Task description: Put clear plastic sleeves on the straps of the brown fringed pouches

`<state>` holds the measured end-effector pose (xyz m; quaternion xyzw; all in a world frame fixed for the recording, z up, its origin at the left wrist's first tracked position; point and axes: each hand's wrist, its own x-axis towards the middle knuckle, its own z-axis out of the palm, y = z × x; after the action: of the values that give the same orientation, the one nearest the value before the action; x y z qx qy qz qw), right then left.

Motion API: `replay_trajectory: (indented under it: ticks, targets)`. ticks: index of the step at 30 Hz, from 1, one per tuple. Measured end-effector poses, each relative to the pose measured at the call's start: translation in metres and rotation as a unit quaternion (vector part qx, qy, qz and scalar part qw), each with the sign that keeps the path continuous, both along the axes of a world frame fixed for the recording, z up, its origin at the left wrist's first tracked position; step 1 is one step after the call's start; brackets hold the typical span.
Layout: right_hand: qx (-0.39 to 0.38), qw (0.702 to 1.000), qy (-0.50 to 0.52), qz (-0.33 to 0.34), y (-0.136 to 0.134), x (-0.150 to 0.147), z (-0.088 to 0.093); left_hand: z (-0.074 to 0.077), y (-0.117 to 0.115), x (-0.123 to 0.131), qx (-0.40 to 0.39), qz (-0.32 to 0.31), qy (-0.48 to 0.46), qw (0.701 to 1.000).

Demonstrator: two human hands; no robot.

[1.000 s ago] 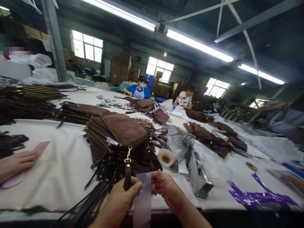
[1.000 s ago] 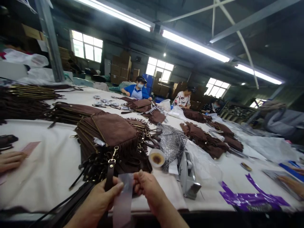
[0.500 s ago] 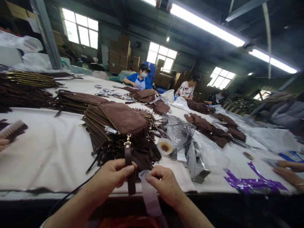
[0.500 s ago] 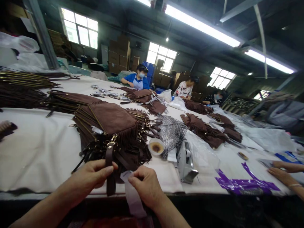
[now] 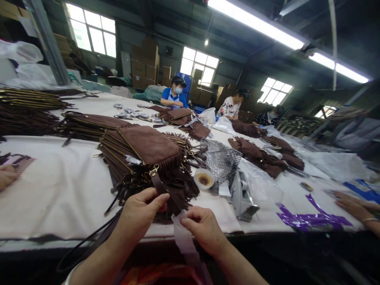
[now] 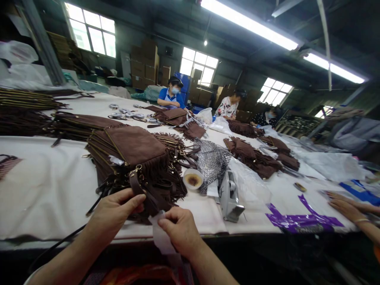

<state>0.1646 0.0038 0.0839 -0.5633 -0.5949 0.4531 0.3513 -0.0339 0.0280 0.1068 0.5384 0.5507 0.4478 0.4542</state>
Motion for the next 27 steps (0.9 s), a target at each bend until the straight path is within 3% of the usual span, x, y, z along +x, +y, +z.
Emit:
replay_trajectory:
  ticks: [6, 14, 19, 23, 27]
  targets:
    - [-0.018, 1.0, 0.013, 0.001, 0.001, -0.006, 0.002, 0.001, -0.003, -0.004, 0.015, 0.004, 0.027, 1.0]
    - [0.005, 1.0, 0.003, 0.01, -0.001, -0.001, -0.001, -0.016, 0.003, -0.003, 0.024, 0.007, 0.054, 0.998]
    - [0.007, 0.999, 0.029, 0.013, 0.002, 0.0, -0.003, -0.012, -0.001, -0.002, 0.02, -0.015, 0.063, 0.998]
    - [0.0, 0.995, 0.084, 0.053, 0.01, -0.004, 0.001, -0.008, -0.001, 0.005, -0.005, -0.028, 0.031, 0.999]
    - [-0.06, 0.986, 0.141, 0.057, 0.03, -0.013, 0.009, -0.01, 0.008, 0.015, -0.045, -0.043, -0.052, 0.997]
